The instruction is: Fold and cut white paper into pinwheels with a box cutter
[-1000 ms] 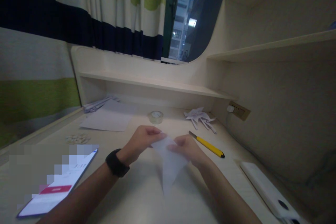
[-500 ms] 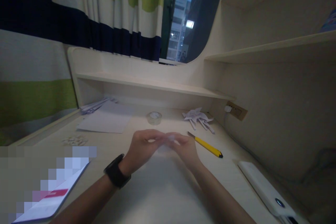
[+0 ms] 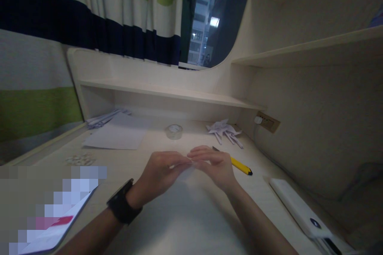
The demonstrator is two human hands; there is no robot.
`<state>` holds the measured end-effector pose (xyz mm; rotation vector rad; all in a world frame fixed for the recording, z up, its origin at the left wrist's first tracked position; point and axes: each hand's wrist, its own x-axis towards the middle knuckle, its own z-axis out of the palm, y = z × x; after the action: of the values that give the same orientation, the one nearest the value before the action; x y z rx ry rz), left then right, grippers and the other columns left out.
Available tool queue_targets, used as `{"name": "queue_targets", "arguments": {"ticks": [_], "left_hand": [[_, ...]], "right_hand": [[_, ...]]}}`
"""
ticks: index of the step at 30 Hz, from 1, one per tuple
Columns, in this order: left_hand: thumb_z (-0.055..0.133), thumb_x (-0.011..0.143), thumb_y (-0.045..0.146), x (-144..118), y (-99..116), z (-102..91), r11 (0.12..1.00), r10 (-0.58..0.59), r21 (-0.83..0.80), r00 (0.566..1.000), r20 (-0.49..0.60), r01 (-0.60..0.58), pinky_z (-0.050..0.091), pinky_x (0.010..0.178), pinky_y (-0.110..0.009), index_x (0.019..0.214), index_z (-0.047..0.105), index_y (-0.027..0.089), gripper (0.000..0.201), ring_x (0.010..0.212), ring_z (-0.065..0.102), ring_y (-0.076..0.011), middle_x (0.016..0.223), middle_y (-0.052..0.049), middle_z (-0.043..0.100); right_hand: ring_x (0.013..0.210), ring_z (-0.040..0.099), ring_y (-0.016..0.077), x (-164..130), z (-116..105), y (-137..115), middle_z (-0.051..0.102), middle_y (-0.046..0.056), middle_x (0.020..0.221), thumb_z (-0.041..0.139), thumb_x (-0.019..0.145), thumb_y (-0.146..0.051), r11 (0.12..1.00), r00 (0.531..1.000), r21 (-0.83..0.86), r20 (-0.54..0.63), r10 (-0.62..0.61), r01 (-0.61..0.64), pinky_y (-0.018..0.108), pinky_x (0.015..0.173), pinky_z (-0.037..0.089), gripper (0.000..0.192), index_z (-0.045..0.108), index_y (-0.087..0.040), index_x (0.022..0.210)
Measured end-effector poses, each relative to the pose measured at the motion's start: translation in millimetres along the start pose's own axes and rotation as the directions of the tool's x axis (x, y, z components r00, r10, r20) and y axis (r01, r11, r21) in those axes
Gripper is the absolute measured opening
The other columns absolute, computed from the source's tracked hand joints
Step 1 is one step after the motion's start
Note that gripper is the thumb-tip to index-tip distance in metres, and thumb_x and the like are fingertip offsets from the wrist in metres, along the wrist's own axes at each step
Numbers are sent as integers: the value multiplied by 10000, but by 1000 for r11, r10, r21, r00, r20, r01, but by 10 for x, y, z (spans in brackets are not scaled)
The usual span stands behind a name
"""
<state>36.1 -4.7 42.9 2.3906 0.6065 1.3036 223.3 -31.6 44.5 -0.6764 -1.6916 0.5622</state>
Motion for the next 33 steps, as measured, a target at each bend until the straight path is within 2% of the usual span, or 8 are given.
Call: {"name": "queue_targets", "arguments": {"ticks": [4,11,17,21,24,28,33], "left_hand": [[618,847,282,-9,0,-2,1000,-18,-14,1000,10,18,495,658,-234,853,731,215,132,698,674,-154,797,-28,740],[652,814,315,-16,69,52,997,-76,-37,996,-38,74,506,657,-243,844,734,211,136,705,672,-165,802,-30,738],[642,830,276,-41,61,90,999,11,32,996,-85,-9,497,644,-229,814,726,207,110,676,674,-149,768,-18,740],[639,832,285,-37,68,86,999,-3,35,997,-75,5,504,651,-229,841,738,220,119,692,686,-157,791,-17,748],[638,828,320,-30,77,85,997,-62,40,997,-48,64,500,639,-229,833,749,225,147,683,683,-160,791,-14,749],[631,813,383,-20,66,92,979,-198,39,980,8,198,460,564,-230,782,759,211,217,611,646,-160,700,-2,727],[640,777,412,24,46,79,903,-421,-75,906,53,424,401,492,-222,701,737,167,274,565,591,-156,609,-4,675]], "right_hand": [[851,658,214,1,9,-4,736,27,827,742,731,-251,1000,999,18,-30,11,-10,426,838,516,86,751,-295,805],[836,659,210,-11,58,-57,731,32,814,727,746,-232,999,997,34,-81,-2,5,404,797,527,75,753,-285,792],[819,661,202,-37,102,-87,730,31,815,720,753,-223,1000,995,20,-104,-1,3,396,789,527,69,750,-282,774],[813,662,204,-45,95,-59,728,36,811,717,751,-253,1000,992,22,-125,25,-22,400,790,527,31,745,-267,758],[789,662,199,-50,93,-43,727,43,794,710,754,-262,999,987,19,-154,50,-48,386,778,528,47,737,-245,719],[728,657,188,-65,100,-11,716,41,744,714,745,-283,991,975,33,-177,134,-130,348,728,525,105,719,-221,660],[663,646,175,-84,92,100,713,40,698,714,730,-345,958,934,-16,-227,276,-287,297,661,512,157,720,-192,694]]}}
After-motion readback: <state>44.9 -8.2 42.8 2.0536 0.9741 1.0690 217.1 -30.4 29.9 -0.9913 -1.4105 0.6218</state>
